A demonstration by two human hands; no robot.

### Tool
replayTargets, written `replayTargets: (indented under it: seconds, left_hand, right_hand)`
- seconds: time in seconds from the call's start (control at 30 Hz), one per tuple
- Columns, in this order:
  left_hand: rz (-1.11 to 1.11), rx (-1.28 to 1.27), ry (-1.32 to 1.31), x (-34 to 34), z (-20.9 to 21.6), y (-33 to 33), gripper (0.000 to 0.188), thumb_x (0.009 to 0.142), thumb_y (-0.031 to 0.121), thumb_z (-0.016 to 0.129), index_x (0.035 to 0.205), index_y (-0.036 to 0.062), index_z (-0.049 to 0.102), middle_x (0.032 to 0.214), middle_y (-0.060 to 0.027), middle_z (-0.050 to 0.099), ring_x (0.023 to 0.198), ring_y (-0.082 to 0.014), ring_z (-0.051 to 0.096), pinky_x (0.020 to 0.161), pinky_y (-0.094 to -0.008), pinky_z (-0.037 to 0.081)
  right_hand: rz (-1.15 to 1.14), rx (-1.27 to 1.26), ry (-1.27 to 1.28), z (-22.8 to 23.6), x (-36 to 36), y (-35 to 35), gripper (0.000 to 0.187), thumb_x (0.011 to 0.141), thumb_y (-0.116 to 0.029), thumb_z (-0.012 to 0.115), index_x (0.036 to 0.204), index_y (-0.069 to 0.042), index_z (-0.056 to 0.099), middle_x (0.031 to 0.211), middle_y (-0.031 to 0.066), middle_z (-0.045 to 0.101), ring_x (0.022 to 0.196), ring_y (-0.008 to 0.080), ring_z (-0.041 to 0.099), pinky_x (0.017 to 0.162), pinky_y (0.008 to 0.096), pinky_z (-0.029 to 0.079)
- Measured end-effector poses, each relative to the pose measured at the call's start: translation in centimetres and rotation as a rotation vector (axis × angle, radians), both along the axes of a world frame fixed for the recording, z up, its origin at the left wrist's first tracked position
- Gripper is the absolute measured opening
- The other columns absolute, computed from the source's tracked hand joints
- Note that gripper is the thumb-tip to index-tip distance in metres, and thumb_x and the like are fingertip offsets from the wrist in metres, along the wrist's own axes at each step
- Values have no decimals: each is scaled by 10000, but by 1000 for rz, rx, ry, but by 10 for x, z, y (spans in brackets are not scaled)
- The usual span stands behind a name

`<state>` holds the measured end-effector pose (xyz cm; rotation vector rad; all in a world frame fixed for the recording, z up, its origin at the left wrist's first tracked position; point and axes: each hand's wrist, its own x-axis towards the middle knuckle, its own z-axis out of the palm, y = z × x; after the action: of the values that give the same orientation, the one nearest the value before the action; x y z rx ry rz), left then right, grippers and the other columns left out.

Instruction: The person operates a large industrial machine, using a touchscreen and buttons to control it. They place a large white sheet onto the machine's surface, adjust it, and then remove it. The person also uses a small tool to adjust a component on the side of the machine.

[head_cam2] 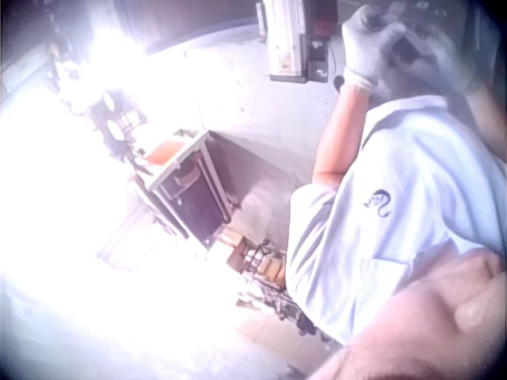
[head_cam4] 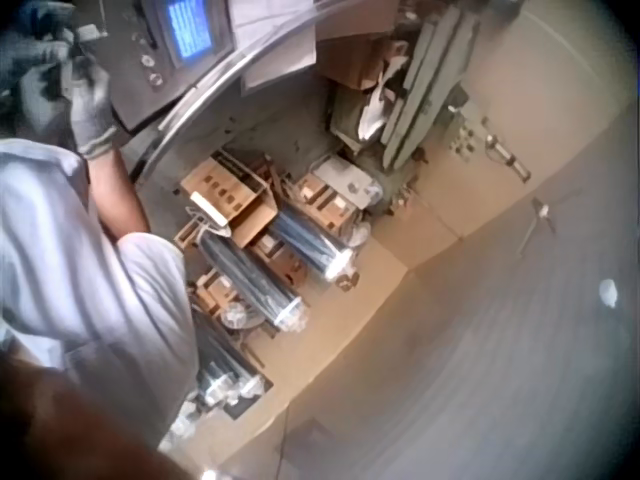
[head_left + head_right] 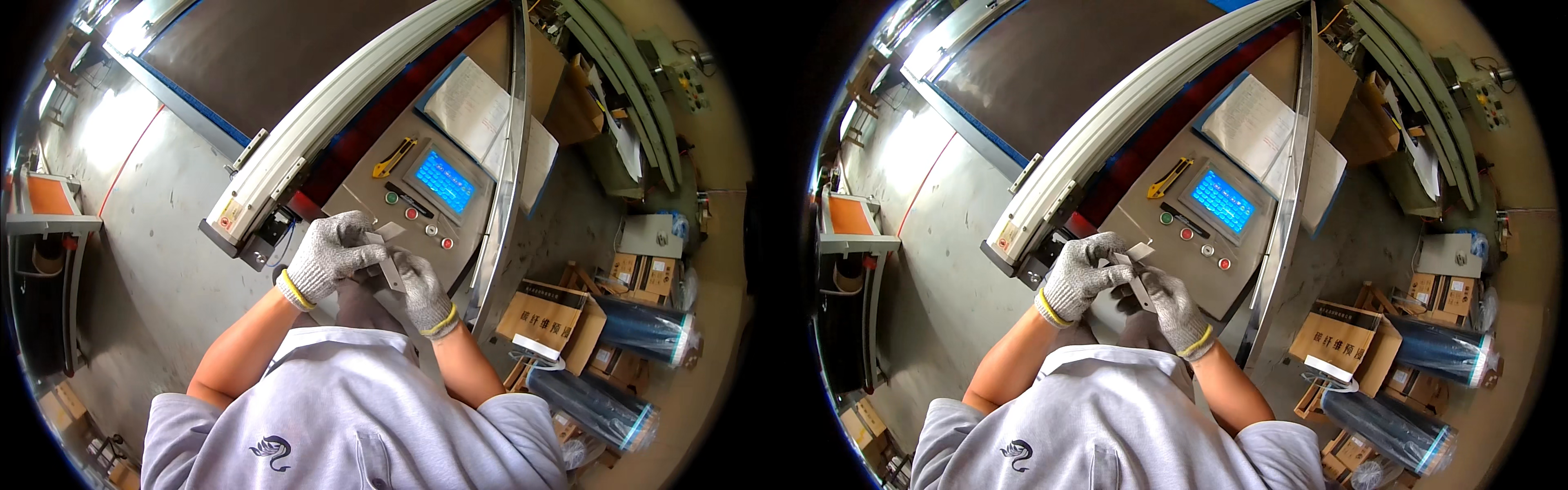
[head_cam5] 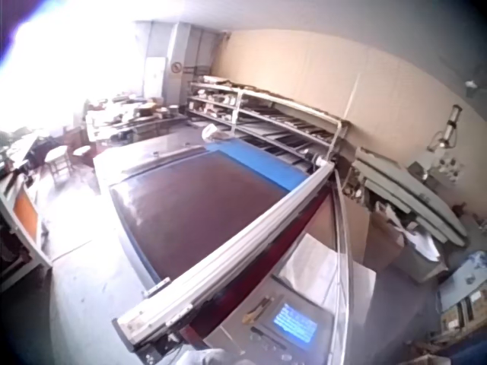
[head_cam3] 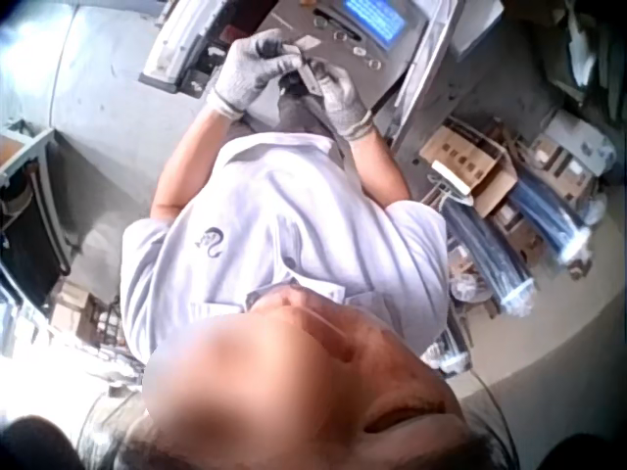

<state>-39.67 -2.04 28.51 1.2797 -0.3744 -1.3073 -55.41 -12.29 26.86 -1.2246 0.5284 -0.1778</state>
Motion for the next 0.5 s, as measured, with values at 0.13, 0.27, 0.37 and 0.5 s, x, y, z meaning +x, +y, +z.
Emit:
replayTargets:
  seconds: [0.13,0.27,0.37,0.5]
  left_hand:
    - [-115,-5,-319,21,-1,24,202,793,119,801,890,-1,671,840,-4,659,786,-70,584,727,-244,493]
    - [-139,11,-132,46,-4,58,187,793,105,799,886,0,674,829,-10,661,789,-68,588,747,-246,495]
    - [-14,-16,-51,67,3,80,158,805,120,788,830,19,669,775,4,650,745,-54,570,693,-226,471]
    - [171,21,-39,109,17,101,150,820,140,753,791,16,674,722,-19,655,656,-71,590,599,-223,476]
  right_hand:
    - [86,-508,65,12,11,16,256,957,-208,609,1003,36,672,828,79,634,757,151,589,701,298,479]
    - [-40,-219,105,33,44,60,105,906,-50,636,874,32,694,752,31,594,693,89,526,639,258,439]
    - [-82,-96,166,43,64,87,132,900,-47,642,798,26,681,697,-4,571,655,52,491,588,239,398]
    - [-147,-86,135,50,83,121,180,900,-53,647,731,12,651,640,-29,537,609,31,443,544,228,340]
